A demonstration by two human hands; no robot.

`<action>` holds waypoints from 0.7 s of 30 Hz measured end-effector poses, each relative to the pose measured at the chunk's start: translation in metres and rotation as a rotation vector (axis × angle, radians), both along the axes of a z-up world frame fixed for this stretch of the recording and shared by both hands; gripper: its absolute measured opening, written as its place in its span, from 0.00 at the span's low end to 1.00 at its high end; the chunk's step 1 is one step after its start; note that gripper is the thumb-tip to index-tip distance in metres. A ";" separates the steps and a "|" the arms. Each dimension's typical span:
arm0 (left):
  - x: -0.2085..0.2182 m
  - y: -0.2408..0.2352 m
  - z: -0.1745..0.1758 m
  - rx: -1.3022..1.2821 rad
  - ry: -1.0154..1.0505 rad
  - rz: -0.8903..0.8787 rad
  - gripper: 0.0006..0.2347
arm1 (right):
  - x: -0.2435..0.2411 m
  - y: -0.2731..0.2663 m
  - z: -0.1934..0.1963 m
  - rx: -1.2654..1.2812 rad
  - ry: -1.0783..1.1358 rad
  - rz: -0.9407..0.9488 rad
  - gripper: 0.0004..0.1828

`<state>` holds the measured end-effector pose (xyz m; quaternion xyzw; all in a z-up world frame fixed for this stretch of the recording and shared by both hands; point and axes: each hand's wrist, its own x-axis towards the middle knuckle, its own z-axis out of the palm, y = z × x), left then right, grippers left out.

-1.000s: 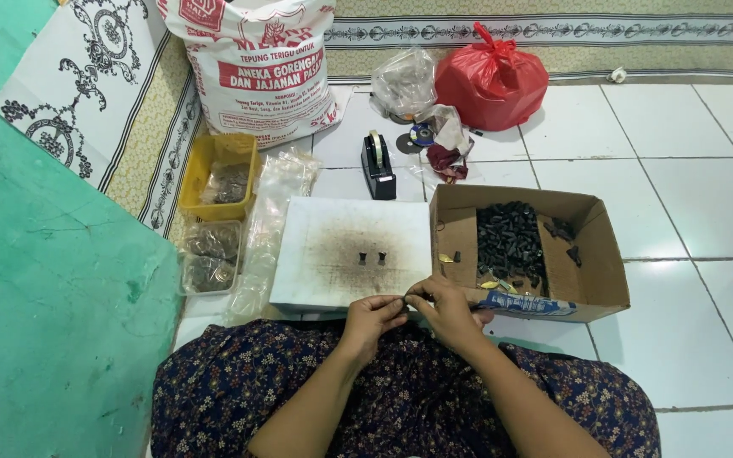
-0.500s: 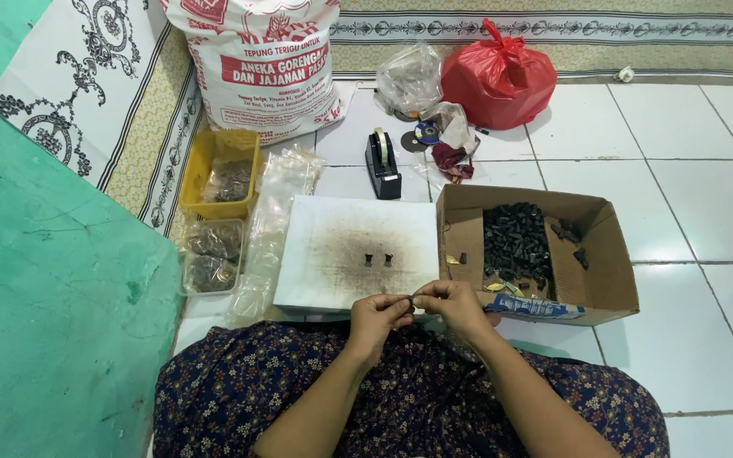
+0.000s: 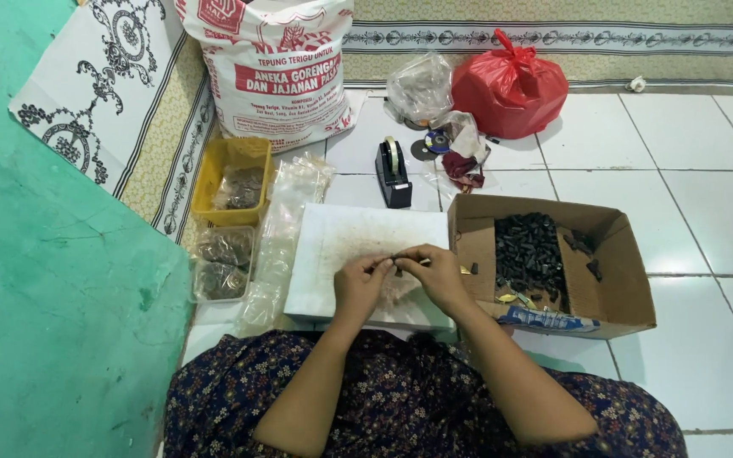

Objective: A person sitting on the floor is manually assembling small black components by inserting silver pins into them, working from a cardboard box and plastic bags.

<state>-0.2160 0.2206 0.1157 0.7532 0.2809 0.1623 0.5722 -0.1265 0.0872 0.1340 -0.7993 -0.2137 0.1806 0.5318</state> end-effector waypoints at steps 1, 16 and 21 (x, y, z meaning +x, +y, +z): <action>-0.001 0.008 -0.003 0.000 0.001 -0.001 0.10 | 0.006 0.008 -0.007 0.000 0.001 -0.001 0.14; -0.005 0.026 -0.041 0.238 0.018 -0.104 0.14 | 0.024 0.051 -0.048 -0.608 -0.672 0.112 0.04; -0.004 0.023 -0.041 0.272 0.021 -0.097 0.14 | 0.021 0.050 -0.041 -0.611 -0.663 0.136 0.03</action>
